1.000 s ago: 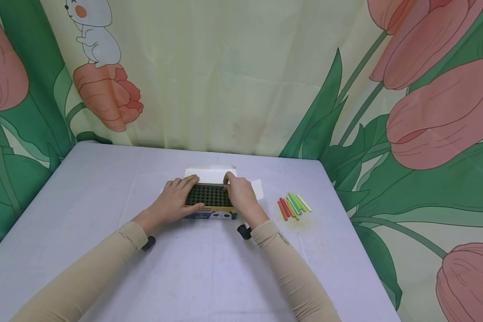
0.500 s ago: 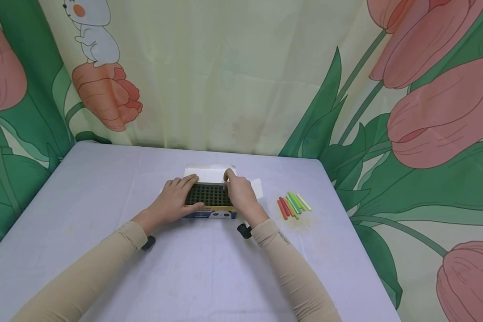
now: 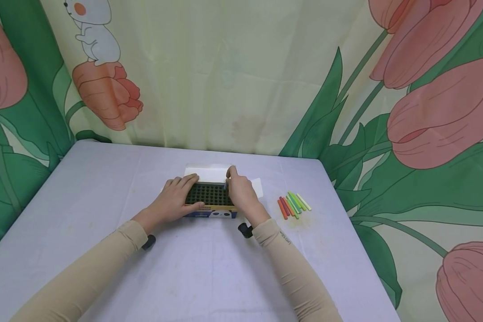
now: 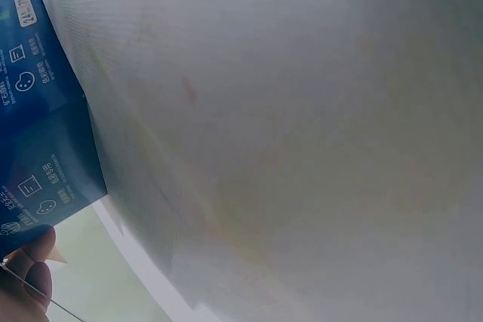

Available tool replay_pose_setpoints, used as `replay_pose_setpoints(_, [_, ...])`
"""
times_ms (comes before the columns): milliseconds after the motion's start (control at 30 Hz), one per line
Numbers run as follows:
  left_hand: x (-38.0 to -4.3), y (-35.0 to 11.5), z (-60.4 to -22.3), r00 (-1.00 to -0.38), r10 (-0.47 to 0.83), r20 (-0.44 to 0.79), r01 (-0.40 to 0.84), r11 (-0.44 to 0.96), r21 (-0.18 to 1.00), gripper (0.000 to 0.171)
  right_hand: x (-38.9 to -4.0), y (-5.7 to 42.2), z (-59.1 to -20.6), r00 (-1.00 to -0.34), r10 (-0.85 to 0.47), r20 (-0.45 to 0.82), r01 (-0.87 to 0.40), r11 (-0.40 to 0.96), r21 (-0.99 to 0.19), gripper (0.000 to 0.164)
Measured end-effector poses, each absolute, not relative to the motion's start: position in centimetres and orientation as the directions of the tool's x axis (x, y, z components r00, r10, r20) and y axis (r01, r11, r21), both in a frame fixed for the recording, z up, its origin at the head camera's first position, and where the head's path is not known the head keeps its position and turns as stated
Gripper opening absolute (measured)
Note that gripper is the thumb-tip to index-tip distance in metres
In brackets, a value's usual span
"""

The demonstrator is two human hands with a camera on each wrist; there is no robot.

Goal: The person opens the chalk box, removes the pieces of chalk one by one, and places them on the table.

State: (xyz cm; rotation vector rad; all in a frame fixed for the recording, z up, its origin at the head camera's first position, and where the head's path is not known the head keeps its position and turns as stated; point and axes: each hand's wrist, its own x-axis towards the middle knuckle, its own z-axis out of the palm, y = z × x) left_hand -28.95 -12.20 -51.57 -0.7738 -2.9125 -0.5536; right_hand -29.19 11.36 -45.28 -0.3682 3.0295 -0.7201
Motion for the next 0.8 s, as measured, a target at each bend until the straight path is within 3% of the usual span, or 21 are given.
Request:
replay_pose_setpoints(433, [-28.9, -12.3, -51.5, -0.872, 0.464, 0.154, 0.488, 0.807, 0.334, 0.096, -29.2, 11.5, -44.9, -0.977, -0.208, 0.055, -0.208, 0.847, -0.488, 0.019])
replay_pose_setpoints(800, [-28.8, -12.3, -51.4, -0.866, 0.47, 0.168, 0.499, 0.801, 0.332, 0.095, -28.9, 12.0, -42.5, -0.984, -0.172, 0.051, -0.169, 0.79, -0.589, 0.019])
